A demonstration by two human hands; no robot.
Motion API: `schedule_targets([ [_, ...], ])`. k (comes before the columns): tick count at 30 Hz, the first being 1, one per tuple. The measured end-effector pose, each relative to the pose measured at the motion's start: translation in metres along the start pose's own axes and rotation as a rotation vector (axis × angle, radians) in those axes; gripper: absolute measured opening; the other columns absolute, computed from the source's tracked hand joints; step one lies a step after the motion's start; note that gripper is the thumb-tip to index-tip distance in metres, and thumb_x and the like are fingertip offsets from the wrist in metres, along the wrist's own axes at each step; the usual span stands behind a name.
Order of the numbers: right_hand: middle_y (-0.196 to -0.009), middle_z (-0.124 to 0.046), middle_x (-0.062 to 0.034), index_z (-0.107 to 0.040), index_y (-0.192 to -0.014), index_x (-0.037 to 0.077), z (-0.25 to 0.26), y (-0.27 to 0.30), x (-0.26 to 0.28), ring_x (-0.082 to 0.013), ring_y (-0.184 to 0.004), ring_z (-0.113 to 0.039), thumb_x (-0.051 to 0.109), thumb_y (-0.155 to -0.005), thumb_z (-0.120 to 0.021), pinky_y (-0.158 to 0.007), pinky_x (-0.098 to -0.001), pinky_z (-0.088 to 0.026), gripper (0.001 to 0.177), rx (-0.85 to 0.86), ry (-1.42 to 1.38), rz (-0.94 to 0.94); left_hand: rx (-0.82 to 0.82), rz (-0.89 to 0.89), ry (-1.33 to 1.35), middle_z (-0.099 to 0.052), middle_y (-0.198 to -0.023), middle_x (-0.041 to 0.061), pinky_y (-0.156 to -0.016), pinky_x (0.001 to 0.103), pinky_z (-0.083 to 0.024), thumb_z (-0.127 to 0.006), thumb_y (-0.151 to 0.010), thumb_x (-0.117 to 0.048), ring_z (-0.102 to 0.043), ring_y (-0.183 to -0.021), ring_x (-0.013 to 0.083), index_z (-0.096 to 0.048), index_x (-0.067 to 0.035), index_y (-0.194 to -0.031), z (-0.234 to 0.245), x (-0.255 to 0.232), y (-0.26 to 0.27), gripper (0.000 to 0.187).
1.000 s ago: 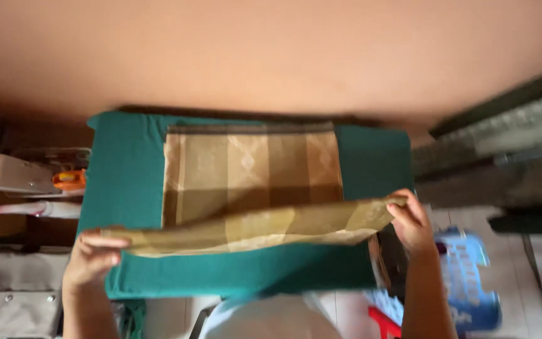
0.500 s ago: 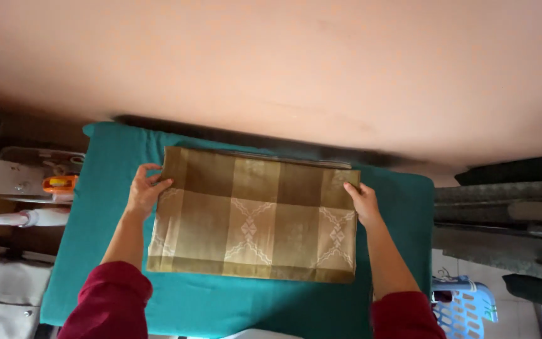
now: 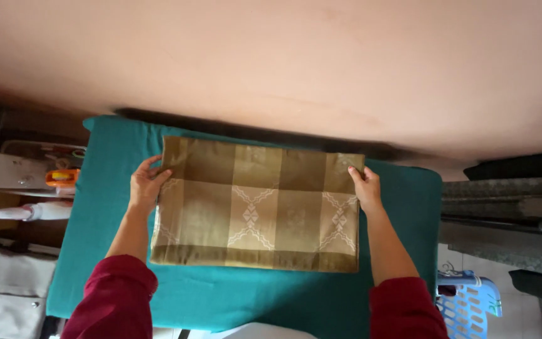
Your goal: Ironing a piece of patterned cloth on an ironing board.
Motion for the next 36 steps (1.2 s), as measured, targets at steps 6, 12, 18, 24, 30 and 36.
schedule_targets([
  [6, -0.105, -0.074, -0.0015, -0.069, -0.116, 0.007, 0.007, 0.074, 0.024, -0.0118, -0.092, -0.067, 0.027, -0.091, -0.075, -0.078, -0.0312, -0.053, 0.032, 0.162, 0.081, -0.254, 0.183, 0.146, -0.786, -0.075, -0.097, 0.018, -0.073, 0.04, -0.057, -0.085, -0.081, -0.007, -0.07, -0.082, 0.0219, -0.066, -0.003, -0.131, 0.024, 0.003, 0.066, 0.053],
  [12, -0.116, -0.074, -0.0118, -0.067, -0.125, 0.0, 0.025, 0.173, -0.008, -0.0228, -0.105, -0.071, 0.02, -0.083, -0.081, -0.093, -0.0402, -0.056, 0.048, 0.376, -0.016, -0.547, 0.466, 0.268, -0.424, -0.077, -0.107, 0.008, -0.082, 0.036, -0.061, -0.088, -0.067, -0.016, -0.075, -0.096, 0.0175, -0.061, -0.004, -0.124, 0.081, 0.103, 0.118, 0.064],
  [18, -0.127, -0.071, -0.0123, -0.06, -0.134, 0.005, 0.031, 0.21, 0.008, -0.0261, -0.117, -0.066, 0.007, -0.071, -0.084, -0.103, -0.0407, -0.05, 0.067, 0.566, 0.157, -0.474, 0.325, -0.036, -1.094, -0.072, -0.111, 0.021, -0.087, 0.044, -0.057, -0.092, -0.068, -0.024, -0.07, -0.105, 0.0369, -0.059, -0.004, -0.133, 0.048, 0.049, 0.126, 0.076],
  [24, -0.131, -0.07, -0.0138, -0.059, -0.137, 0.002, 0.039, 0.202, -0.003, -0.026, -0.121, -0.064, -0.002, -0.069, -0.082, -0.105, -0.0376, -0.048, 0.071, 0.486, 0.349, -0.31, 0.319, -0.066, -0.912, -0.076, -0.109, 0.017, -0.084, 0.043, -0.057, -0.087, -0.071, -0.018, -0.072, -0.1, 0.033, -0.062, -0.006, -0.129, 0.039, 0.018, 0.124, 0.065],
  [30, -0.129, -0.072, -0.0142, -0.061, -0.135, 0.002, 0.045, 0.24, 0.06, -0.0251, -0.118, -0.066, -0.008, -0.071, -0.076, -0.105, -0.0373, -0.048, 0.066, 0.453, 0.228, -0.364, 0.297, 0.085, -0.457, -0.079, -0.099, 0.015, -0.071, 0.036, -0.057, -0.082, -0.076, -0.02, -0.074, -0.088, 0.019, -0.056, -0.006, -0.128, 0.059, -0.003, 0.131, 0.059],
  [36, -0.118, -0.073, -0.016, -0.059, -0.133, 0.006, 0.033, 0.286, -0.008, -0.0286, -0.103, -0.07, -0.004, -0.072, -0.077, -0.085, -0.0435, -0.055, 0.064, 0.298, 0.257, -0.577, 0.172, 0.05, -0.943, -0.08, -0.091, 0.016, -0.069, 0.036, -0.057, -0.091, -0.073, -0.032, -0.075, -0.078, 0.0202, -0.06, -0.006, -0.124, 0.102, 0.056, 0.128, 0.065],
])
Point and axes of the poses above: each hand's wrist, its own y-axis away from the middle knuckle, its own z-axis out of the back of the hand, x = y × z, the point moved 5 cm from there along -y, towards the middle knuckle
